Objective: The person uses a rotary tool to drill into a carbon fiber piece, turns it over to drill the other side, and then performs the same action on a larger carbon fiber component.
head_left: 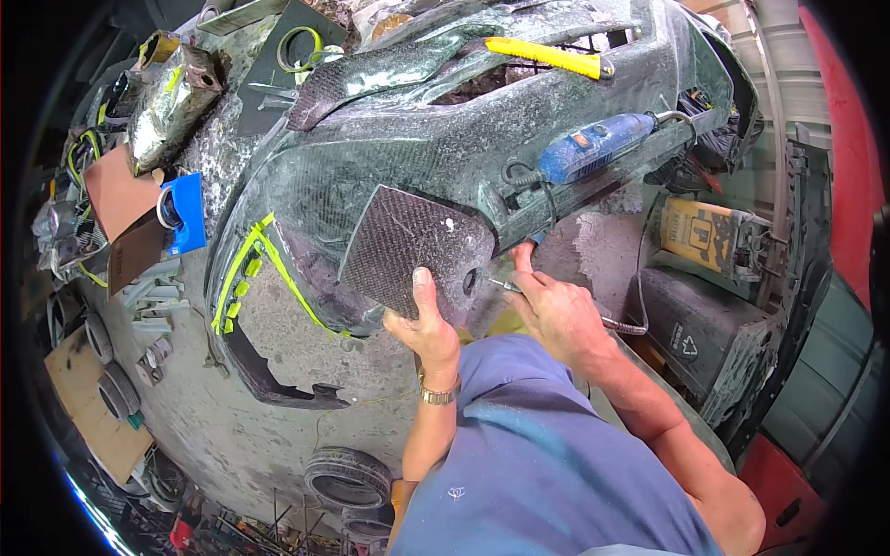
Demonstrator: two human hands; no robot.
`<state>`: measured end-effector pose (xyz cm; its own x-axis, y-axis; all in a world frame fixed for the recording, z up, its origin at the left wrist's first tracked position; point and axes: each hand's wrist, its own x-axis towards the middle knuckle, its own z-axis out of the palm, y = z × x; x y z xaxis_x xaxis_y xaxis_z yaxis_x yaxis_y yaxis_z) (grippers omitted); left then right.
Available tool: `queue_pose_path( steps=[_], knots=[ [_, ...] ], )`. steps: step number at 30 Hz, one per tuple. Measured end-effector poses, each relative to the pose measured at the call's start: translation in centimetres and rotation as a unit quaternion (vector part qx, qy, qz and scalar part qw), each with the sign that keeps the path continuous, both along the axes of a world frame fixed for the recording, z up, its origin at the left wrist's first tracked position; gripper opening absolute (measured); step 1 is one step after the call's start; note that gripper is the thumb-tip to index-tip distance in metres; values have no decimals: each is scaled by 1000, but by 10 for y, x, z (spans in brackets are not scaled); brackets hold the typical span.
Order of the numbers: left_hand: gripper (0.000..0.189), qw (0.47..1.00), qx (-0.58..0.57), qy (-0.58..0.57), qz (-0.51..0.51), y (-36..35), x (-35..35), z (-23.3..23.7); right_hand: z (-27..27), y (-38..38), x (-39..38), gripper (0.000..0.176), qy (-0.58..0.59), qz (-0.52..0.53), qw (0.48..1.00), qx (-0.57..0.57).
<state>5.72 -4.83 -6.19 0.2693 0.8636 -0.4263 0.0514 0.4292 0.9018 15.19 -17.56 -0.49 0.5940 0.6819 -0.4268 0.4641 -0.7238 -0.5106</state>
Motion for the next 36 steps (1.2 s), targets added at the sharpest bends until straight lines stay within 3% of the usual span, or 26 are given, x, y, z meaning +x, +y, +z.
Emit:
queue_pose_path(
  steps=[3, 6, 10, 11, 12, 13, 14, 16, 17, 18, 19, 20, 21, 22, 23, 26, 30, 36],
  knots=[
    [48, 1000, -9, -14, -3, 7, 5, 6, 3, -5, 2, 24, 14, -11, 1000, 18],
    [50, 995, -63, -46, 57, 19, 9, 23, 11, -15, 13, 25, 56, -55, 994, 72],
    [54, 993, 90, -71, -36, 41, -23, 29, 40, -32, 38, 25, 101, -153, 975, 126],
    [49, 952, 289, -35, -100, 52, -24, 27, 38, -41, 44, 24, 74, -161, 967, 181],
    [44, 866, 476, 4, -153, 60, -23, 31, 49, -45, 50, 24, 71, -181, 964, 181],
    [38, 805, 570, -4, -168, 73, -5, 55, 54, -51, 53, 23, 69, -201, 959, 186],
    [42, 710, 640, -13, -293, 91, 4, 73, 56, -57, 56, 23, 68, -221, 954, 190],
    [46, 492, 764, 56, -413, 104, 20, 77, 65, -63, 60, 23, 45, -205, 952, 224],
    [48, 519, 750, 72, -404, 123, 24, 71, 70, -65, 59, 23, 37, -219, 946, 235],
    [48, 511, 760, 75, -395, 126, 29, 67, 74, -66, 58, 23, 31, -235, 939, 248],
    [43, 838, 489, -86, -226, 128, 36, 66, 76, -69, 56, 23, 37, -263, 933, 244],
    [39, 968, 99, -232, -14, 131, 40, 68, 76, -67, 50, 23, 35, -265, 929, 256],
    [41, 957, 34, -288, -11, 134, 38, 86, 78, -66, 45, 23, 10, -261, 929, 261],
    [41, 955, 40, -292, -6, 132, 36, 90, 82, -62, 43, 23, -16, -252, 931, 264],
    [41, 962, 23, -273, 8, 128, 35, 92, 92, -59, 37, 24, 40, -272, 939, 208],
    [37, 961, 25, -274, -1, 124, 22, 87, 92, -41, 16, 32, 47, -138, 958, 246],
    [23, 957, -39, -284, -36, 103, 10, 95, 96, -7, -1, 57, 98, 26, 964, 247],
    [22, 959, -62, -272, -52, 74, -4, 116, 85, 23, -2, 68, 5, 135, 956, 261]
  ],
)
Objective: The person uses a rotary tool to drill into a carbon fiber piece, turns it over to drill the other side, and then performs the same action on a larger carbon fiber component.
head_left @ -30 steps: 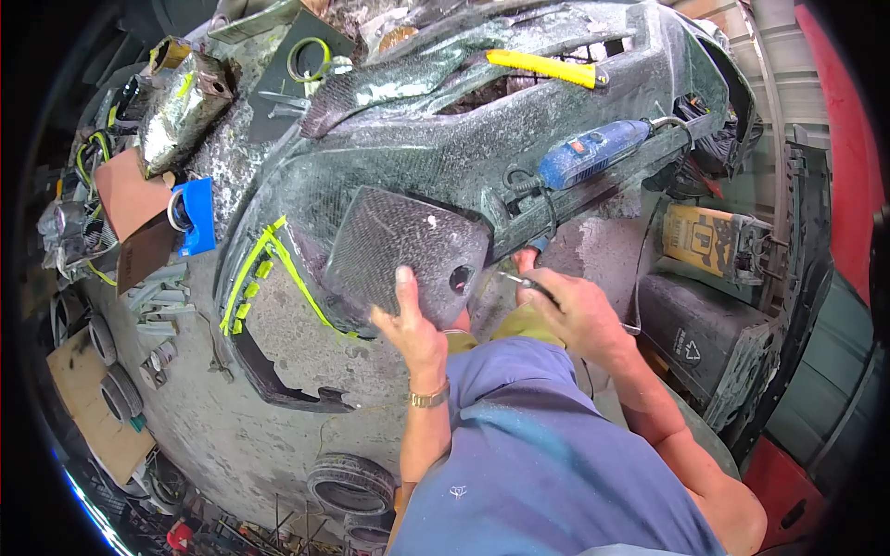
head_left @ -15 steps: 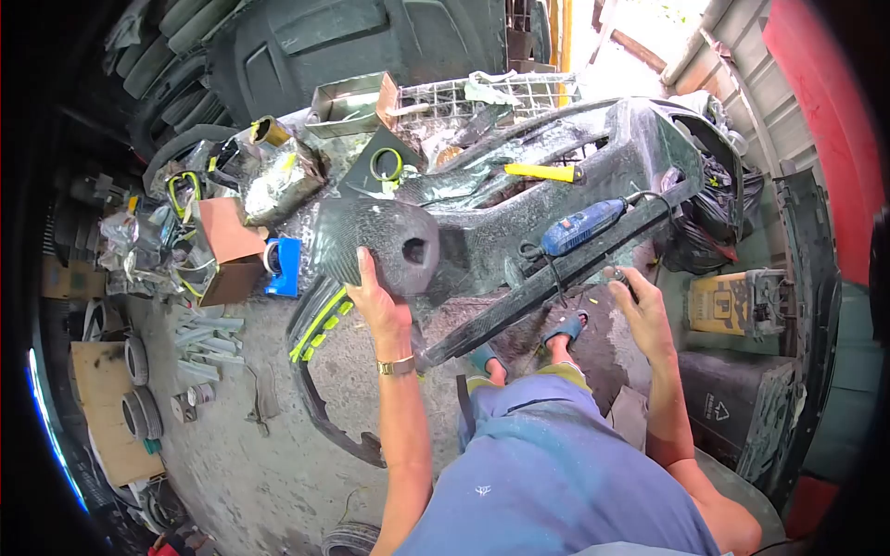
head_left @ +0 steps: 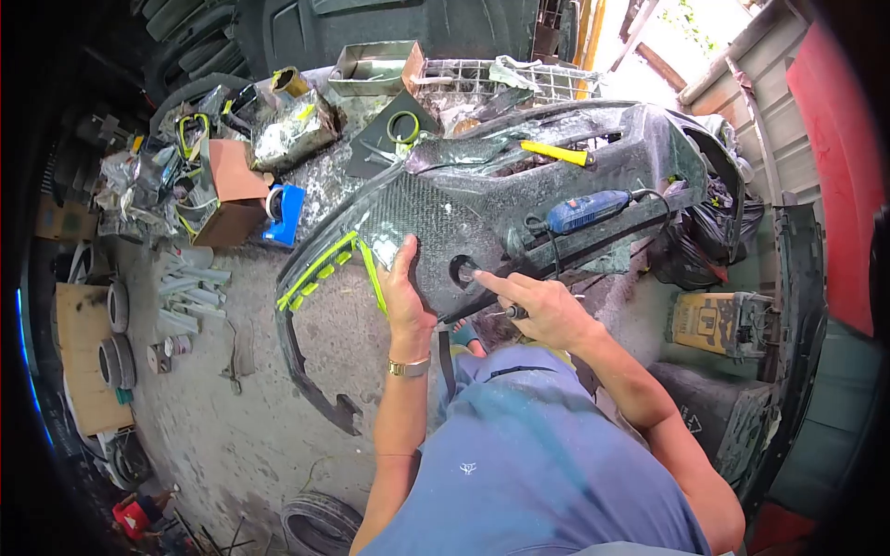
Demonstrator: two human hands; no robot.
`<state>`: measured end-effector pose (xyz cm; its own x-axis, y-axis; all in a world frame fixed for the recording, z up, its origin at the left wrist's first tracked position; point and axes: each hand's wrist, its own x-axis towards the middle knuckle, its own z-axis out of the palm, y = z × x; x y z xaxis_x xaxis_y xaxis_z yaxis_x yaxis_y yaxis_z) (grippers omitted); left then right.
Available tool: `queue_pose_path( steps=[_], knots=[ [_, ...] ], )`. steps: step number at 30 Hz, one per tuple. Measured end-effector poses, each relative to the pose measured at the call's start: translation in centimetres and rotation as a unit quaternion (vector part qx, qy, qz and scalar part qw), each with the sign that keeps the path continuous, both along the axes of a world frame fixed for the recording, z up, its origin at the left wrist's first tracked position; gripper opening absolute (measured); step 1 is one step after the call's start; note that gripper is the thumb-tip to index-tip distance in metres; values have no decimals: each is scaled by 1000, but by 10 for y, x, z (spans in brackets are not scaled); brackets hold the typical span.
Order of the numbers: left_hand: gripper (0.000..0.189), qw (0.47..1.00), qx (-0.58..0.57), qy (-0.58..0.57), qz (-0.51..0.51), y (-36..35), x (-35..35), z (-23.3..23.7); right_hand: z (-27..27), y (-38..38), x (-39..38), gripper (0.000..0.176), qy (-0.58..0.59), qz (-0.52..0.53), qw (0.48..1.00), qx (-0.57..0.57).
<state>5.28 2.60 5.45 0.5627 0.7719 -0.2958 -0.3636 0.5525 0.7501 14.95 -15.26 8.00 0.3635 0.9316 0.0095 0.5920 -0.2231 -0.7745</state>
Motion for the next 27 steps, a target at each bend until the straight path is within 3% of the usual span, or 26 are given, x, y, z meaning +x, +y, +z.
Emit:
queue_pose_path(
  steps=[4, 8, 9, 10, 12, 14, 16, 18, 19, 22, 26, 27],
  knots=[
    [22, 999, -24, 21, 38, -6, -1, 2, -4, 0, -5, 70, -42, 36, 998, -24],
    [21, 998, -36, 24, 55, -8, 0, -2, -22, 4, -15, 63, 42, 44, 996, 66],
    [22, 998, -32, 17, 42, -8, -1, -1, -19, 5, -17, 60, 220, 31, 975, 22],
    [23, 999, -27, 10, 30, -6, -2, -1, -15, 6, -18, 56, 389, 16, 921, -23],
    [24, 997, -75, 3, -9, 5, -8, -19, -1, 1, -12, 54, 430, 62, 900, -14],
    [24, 992, -120, -10, -44, 9, -10, -22, 15, -4, -9, 57, 502, 13, 864, 37],
    [24, 970, -224, -36, -88, 8, -12, -15, 14, -12, -4, 55, 392, -51, 913, 98],
    [27, 971, -220, -40, -84, 7, -16, -18, 13, -21, 2, 48, 383, -128, 911, 84],
    [25, 964, -236, -62, -102, 5, -18, -15, 9, -22, 4, 39, 316, -152, 934, 71],
    [26, 958, -250, -69, -122, 1, -21, -10, -2, -19, 0, 33, 265, -184, 943, 78],
    [28, 954, -255, -69, -139, -2, -23, -14, 2, -12, -7, 30, 244, -196, 946, 81],
    [28, 954, -255, -70, -139, -3, -23, -15, 7, -11, -9, 30, 283, -196, 936, 75]
  ],
)
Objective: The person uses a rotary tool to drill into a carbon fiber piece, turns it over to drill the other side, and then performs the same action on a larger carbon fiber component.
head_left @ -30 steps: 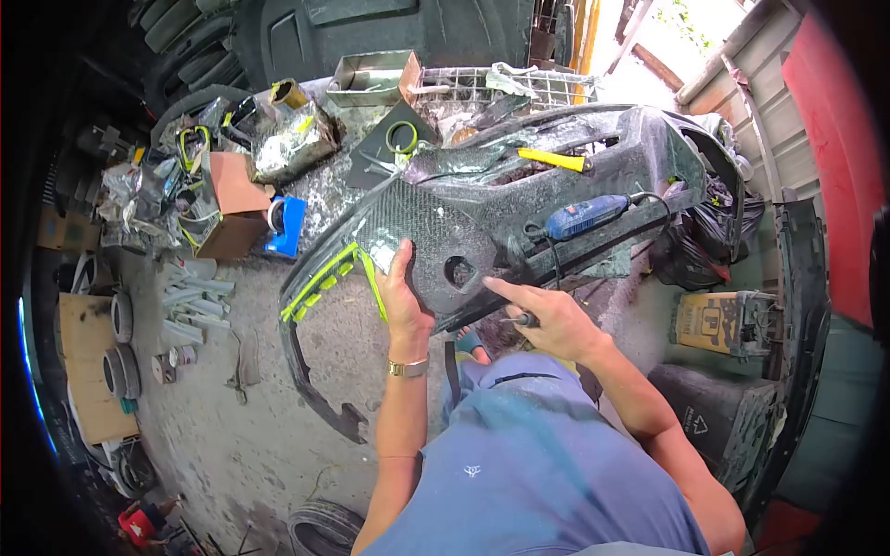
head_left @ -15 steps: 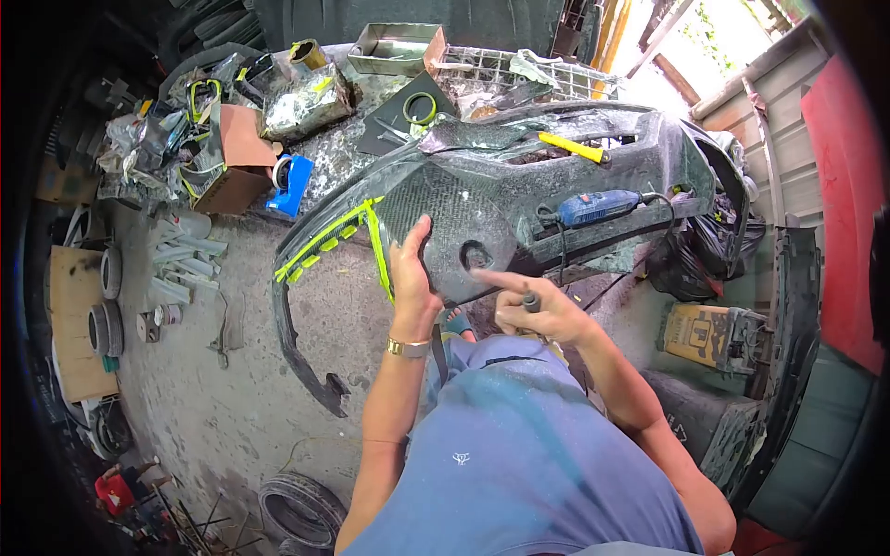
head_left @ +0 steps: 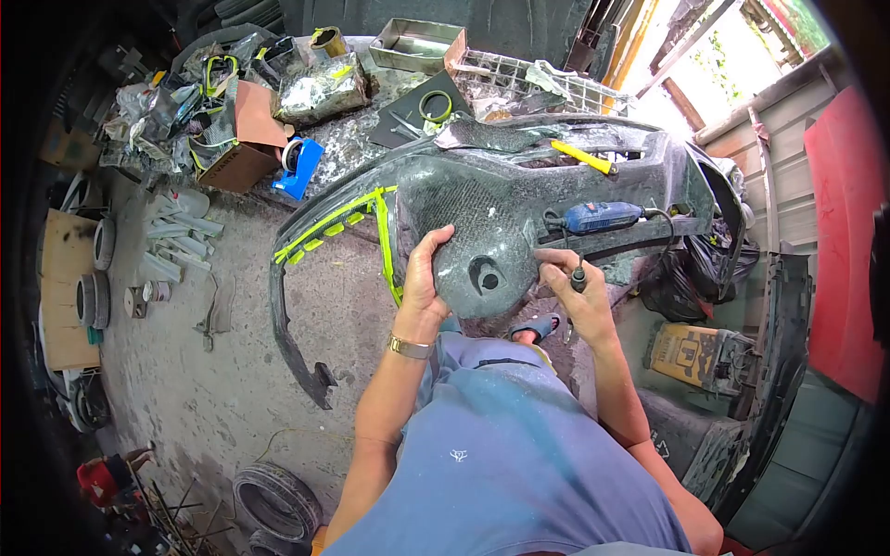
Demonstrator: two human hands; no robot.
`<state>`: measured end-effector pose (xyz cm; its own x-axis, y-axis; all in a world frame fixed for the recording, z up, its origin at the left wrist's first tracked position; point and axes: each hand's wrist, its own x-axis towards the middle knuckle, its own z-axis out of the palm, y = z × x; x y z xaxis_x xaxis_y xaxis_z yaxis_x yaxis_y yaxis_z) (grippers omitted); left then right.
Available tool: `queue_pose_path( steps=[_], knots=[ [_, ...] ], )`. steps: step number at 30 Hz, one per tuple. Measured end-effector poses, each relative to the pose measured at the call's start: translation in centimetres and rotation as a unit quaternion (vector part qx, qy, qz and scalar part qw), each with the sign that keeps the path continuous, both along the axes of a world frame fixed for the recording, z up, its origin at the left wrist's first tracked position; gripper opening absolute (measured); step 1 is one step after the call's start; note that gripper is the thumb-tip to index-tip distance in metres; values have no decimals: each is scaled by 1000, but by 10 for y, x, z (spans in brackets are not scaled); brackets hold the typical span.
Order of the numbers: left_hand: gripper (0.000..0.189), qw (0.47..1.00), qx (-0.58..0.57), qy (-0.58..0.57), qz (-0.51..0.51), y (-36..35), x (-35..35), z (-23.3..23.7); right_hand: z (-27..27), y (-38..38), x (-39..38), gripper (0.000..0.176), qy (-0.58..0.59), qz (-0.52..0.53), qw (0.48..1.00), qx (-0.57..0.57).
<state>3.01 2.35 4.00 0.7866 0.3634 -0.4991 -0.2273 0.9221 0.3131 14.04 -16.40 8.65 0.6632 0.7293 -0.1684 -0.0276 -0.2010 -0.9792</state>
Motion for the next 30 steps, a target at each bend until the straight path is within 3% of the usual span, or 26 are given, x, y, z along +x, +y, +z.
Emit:
queue_pose_path(
  steps=[1, 4, 13, 20, 27, 29, 30],
  knots=[
    [28, 1000, -2, 2, -1, -1, 0, -1, 3, 0, -1, 29, 41, 2, 999, 3],
    [27, 1000, -14, 8, -11, -3, 0, -9, -11, -2, -3, 27, -17, 11, 1000, -9],
    [29, 998, -42, 22, -46, -6, 0, -24, -27, -9, -10, 23, 20, -10, 1000, 19],
    [23, 998, -46, 27, -44, -10, 8, -28, -16, -17, -16, 22, 33, -48, 998, 8],
    [25, 993, -49, 10, -102, -25, 19, -20, -10, -30, -17, 19, 93, -65, 993, 40],
    [35, 989, 84, 74, -99, -29, 20, -27, -3, -36, -14, 18, 112, -81, 988, 63],
    [39, 968, 187, 106, -127, -30, 16, 8, 1, -40, -12, 19, 131, -77, 986, 67]
  ],
)
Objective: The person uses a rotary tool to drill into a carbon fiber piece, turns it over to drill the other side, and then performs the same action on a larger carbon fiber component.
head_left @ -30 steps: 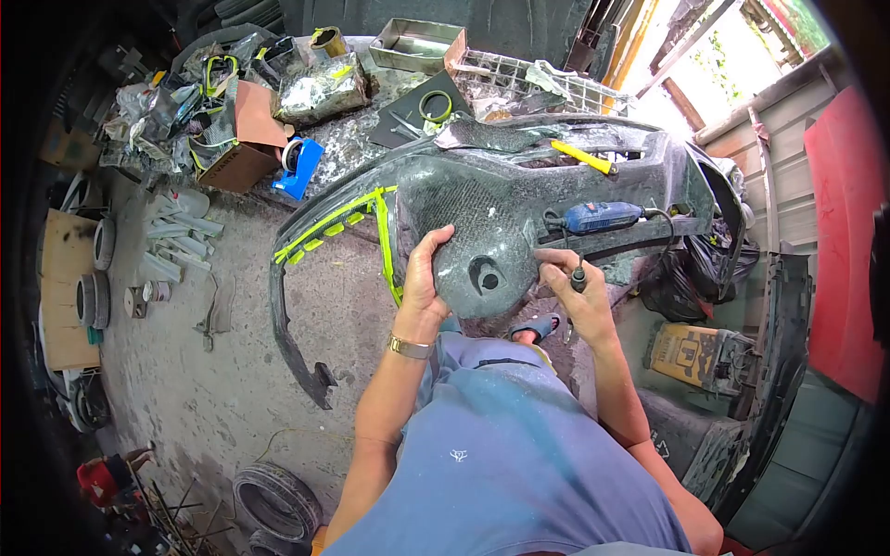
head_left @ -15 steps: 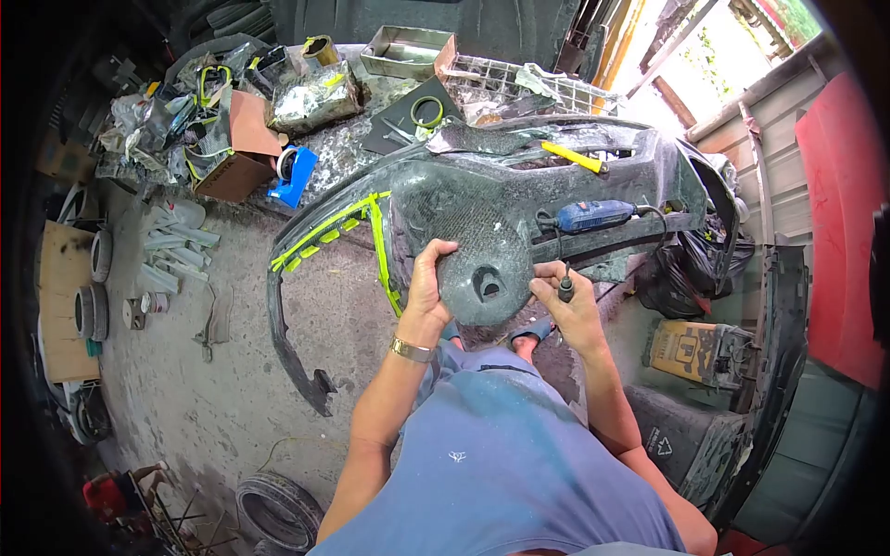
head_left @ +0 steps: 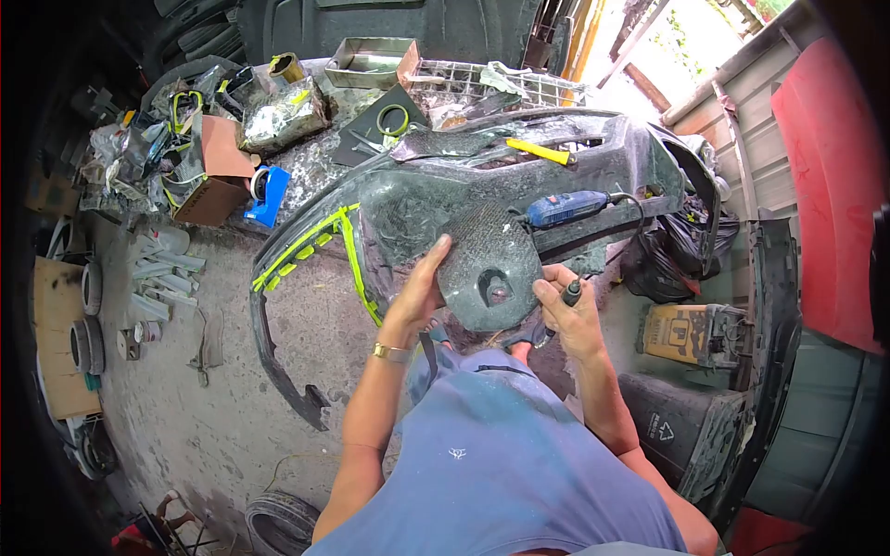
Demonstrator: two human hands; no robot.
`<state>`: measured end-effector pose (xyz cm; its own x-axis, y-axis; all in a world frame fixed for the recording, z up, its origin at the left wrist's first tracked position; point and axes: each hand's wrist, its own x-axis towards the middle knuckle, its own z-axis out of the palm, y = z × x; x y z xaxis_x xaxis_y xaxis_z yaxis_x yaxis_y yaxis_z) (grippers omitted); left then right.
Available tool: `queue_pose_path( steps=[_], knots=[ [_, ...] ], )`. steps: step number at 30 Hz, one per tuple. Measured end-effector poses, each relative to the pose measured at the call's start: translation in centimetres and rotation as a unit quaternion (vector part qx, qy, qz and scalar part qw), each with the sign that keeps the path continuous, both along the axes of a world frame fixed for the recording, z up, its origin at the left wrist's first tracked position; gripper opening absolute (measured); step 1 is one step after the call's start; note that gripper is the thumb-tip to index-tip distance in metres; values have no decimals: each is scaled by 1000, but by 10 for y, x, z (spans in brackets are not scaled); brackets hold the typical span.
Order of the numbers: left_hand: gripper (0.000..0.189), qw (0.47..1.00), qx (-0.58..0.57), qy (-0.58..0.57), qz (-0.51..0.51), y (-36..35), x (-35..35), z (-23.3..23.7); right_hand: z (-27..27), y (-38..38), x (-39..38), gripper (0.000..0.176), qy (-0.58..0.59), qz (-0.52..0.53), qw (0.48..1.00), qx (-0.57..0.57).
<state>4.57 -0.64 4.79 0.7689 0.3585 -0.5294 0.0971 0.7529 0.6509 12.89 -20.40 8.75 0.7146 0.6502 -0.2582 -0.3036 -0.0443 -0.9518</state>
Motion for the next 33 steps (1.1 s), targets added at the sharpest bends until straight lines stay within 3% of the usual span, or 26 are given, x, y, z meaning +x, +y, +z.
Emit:
queue_pose_path(
  steps=[1, 3, 4, 6, 9, 13, 15, 16, 19, 23, 25, 26, 30, 32, 33],
  knots=[
    [38, 968, 170, 61, -177, 41, -15, -70, 3, -3, 3, 19, 17, 2, 1000, 9],
    [39, 893, 426, 107, -99, 39, -20, -26, 6, -8, 9, 18, 10, -7, 1000, 2],
    [39, 894, 423, 107, -99, 35, -19, -5, 6, -9, 13, 17, -8, 1, 1000, -10],
    [37, 785, 597, -38, -163, 27, -13, 33, 1, -12, 18, 17, -12, 31, 999, -17],
    [34, 637, 711, -76, -290, 20, 8, 42, 5, -7, 12, 16, -64, 65, 996, -17],
    [23, 682, 651, -132, -306, 29, 7, 28, -7, -12, 10, 15, -188, 83, 978, -41],
    [18, 743, 636, -107, -176, 24, -9, 28, -1, -14, 6, 14, -163, 28, 986, -33],
    [27, 731, 651, -142, -147, 20, -17, 26, -4, -19, 7, 13, -182, 32, 982, -49],
    [42, 613, 755, -186, -143, 1, -34, 21, 4, -18, 4, 12, -191, 32, 980, -54],
    [50, 560, 795, -168, -163, -5, -40, 13, 4, -9, 0, 13, -182, 25, 982, -41],
    [54, 487, 837, -201, -145, -6, -44, -1, 2, -4, -2, 14, -151, -7, 988, -10],
    [47, 494, 835, -195, -144, -11, -47, -3, 1, -3, -1, 14, -149, -6, 989, -11],
    [50, 481, 850, -200, -76, -13, -53, -40, -3, 1, 3, 16, -204, 21, 978, -26],
    [51, 675, 720, -151, 53, -21, -52, -53, -2, 2, 8, 17, -199, 12, 980, -12],
    [51, 675, 720, -152, 52, -24, -45, -43, -2, 3, 10, 17, -242, 29, 970, -14]
  ],
)
